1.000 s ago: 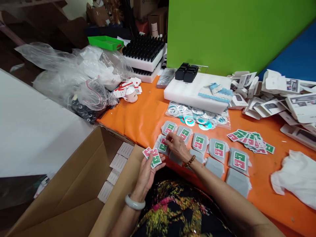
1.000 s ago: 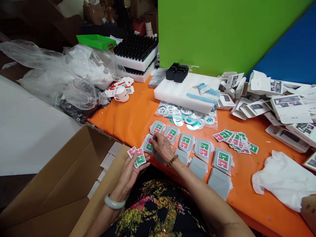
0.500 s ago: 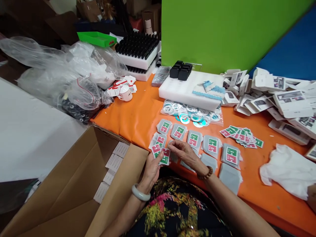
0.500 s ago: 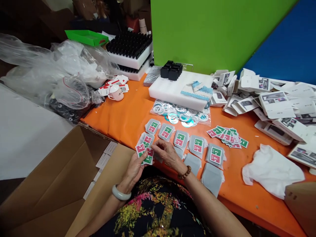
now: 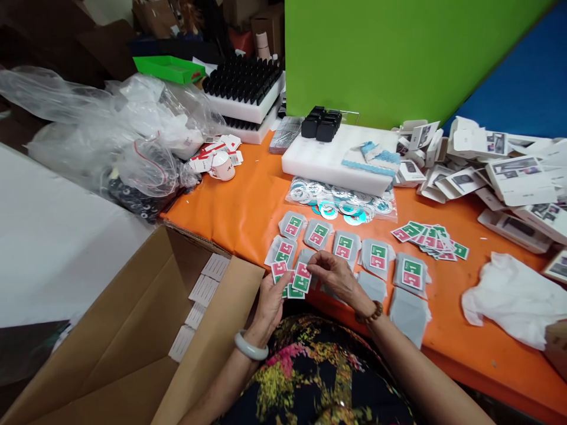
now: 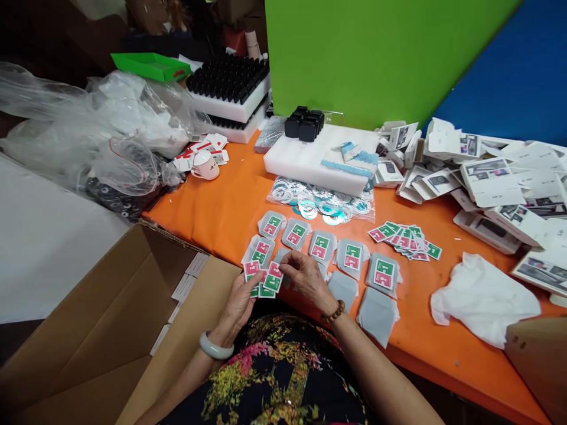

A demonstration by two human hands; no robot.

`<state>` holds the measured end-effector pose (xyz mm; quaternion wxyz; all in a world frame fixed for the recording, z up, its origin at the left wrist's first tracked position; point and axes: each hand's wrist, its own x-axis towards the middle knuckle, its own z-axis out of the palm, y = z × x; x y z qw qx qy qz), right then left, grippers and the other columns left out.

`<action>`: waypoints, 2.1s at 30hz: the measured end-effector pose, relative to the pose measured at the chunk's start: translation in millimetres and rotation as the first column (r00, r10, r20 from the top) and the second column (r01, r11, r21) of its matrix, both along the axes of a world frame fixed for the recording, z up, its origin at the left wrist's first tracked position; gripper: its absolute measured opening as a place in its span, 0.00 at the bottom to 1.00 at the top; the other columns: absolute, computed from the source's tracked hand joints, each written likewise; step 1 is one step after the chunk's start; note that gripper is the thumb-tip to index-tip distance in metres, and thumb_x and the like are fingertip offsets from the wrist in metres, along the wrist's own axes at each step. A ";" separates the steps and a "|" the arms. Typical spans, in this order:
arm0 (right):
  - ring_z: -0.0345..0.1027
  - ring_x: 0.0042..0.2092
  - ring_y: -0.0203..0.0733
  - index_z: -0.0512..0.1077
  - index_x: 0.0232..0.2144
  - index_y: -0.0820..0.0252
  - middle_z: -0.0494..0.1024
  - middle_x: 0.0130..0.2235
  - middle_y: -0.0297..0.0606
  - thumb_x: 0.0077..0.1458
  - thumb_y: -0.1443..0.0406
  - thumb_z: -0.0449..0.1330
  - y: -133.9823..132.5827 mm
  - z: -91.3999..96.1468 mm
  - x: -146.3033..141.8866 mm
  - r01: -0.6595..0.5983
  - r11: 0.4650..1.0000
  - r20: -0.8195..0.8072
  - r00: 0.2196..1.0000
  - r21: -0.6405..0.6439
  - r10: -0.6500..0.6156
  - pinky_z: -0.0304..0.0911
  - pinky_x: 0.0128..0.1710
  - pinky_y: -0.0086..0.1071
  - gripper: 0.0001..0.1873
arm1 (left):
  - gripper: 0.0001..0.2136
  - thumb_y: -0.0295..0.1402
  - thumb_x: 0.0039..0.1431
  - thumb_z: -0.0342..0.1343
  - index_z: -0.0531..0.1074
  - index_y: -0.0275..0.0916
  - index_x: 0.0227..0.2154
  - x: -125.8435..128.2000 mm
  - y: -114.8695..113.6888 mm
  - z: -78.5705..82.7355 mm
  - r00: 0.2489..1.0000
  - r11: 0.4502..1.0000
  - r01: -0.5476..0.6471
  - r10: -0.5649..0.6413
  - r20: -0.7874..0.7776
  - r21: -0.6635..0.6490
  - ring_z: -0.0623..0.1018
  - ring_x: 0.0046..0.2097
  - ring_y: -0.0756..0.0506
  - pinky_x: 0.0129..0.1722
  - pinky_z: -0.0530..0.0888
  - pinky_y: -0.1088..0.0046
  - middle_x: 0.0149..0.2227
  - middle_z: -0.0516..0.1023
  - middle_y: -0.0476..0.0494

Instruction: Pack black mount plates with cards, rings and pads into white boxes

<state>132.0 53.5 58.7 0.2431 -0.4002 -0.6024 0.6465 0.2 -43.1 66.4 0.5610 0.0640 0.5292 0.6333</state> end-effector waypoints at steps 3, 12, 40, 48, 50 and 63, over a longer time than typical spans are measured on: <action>0.61 0.27 0.36 0.68 0.24 0.58 0.69 0.25 0.32 0.47 0.58 0.61 10.4 -3.6 5.7 0.066 0.995 0.056 0.996 0.079 -0.071 0.58 0.27 0.30 0.10 | 0.19 0.38 0.42 0.68 0.75 0.30 0.36 -6.7 -2.4 -0.6 0.998 0.999 -0.049 0.048 -0.031 -0.012 0.80 0.35 0.42 0.36 0.75 0.70 0.34 0.82 0.39; 0.64 0.31 0.42 0.68 0.29 0.58 0.73 0.30 0.38 0.53 0.62 0.54 9.0 -4.9 2.9 0.041 0.883 0.257 0.949 0.467 -0.180 0.59 0.33 0.35 0.06 | 0.21 0.38 0.39 0.69 0.76 0.31 0.37 -15.2 -3.5 8.4 0.998 0.998 -0.066 0.066 -0.021 0.006 0.80 0.40 0.39 0.41 0.76 0.65 0.34 0.82 0.39; 0.64 0.31 0.41 0.68 0.35 0.57 0.72 0.35 0.40 0.56 0.61 0.55 -20.5 -5.7 56.3 0.221 0.816 0.292 0.858 0.534 -0.423 0.60 0.33 0.35 0.07 | 0.18 0.40 0.47 0.66 0.71 0.35 0.38 21.1 13.5 15.0 0.917 0.917 0.397 -0.395 0.054 -0.038 0.81 0.37 0.39 0.29 0.78 0.70 0.36 0.80 0.36; 0.62 0.26 0.35 0.69 0.30 0.58 0.71 0.26 0.32 0.51 0.53 0.62 -26.5 12.3 56.3 0.171 0.985 -0.011 0.985 -0.035 -0.171 0.58 0.25 0.29 0.14 | 0.22 0.40 0.44 0.67 0.71 0.32 0.40 41.4 21.2 18.9 0.841 0.841 0.541 -0.541 -0.010 -0.008 0.80 0.30 0.44 0.24 0.77 0.74 0.35 0.80 0.37; 0.60 0.25 0.34 0.68 0.27 0.58 0.68 0.24 0.30 0.49 0.53 0.63 -25.2 12.2 58.7 0.170 0.980 -0.071 0.981 -0.099 -0.178 0.57 0.25 0.28 0.16 | 0.23 0.43 0.45 0.66 0.70 0.32 0.40 44.3 21.9 18.9 0.837 0.837 0.546 -0.546 -0.021 -0.027 0.80 0.28 0.45 0.23 0.76 0.75 0.35 0.80 0.39; 0.56 0.24 0.34 0.69 0.27 0.58 0.64 0.21 0.29 0.50 0.51 0.60 -17.2 -9.7 122.3 0.345 0.886 0.252 0.869 0.310 -0.427 0.54 0.24 0.29 0.16 | 0.23 0.49 0.45 0.63 0.65 0.35 0.33 49.5 24.2 14.7 0.802 0.799 0.584 -0.595 -0.052 -0.141 0.81 0.28 0.44 0.24 0.76 0.74 0.26 0.79 0.42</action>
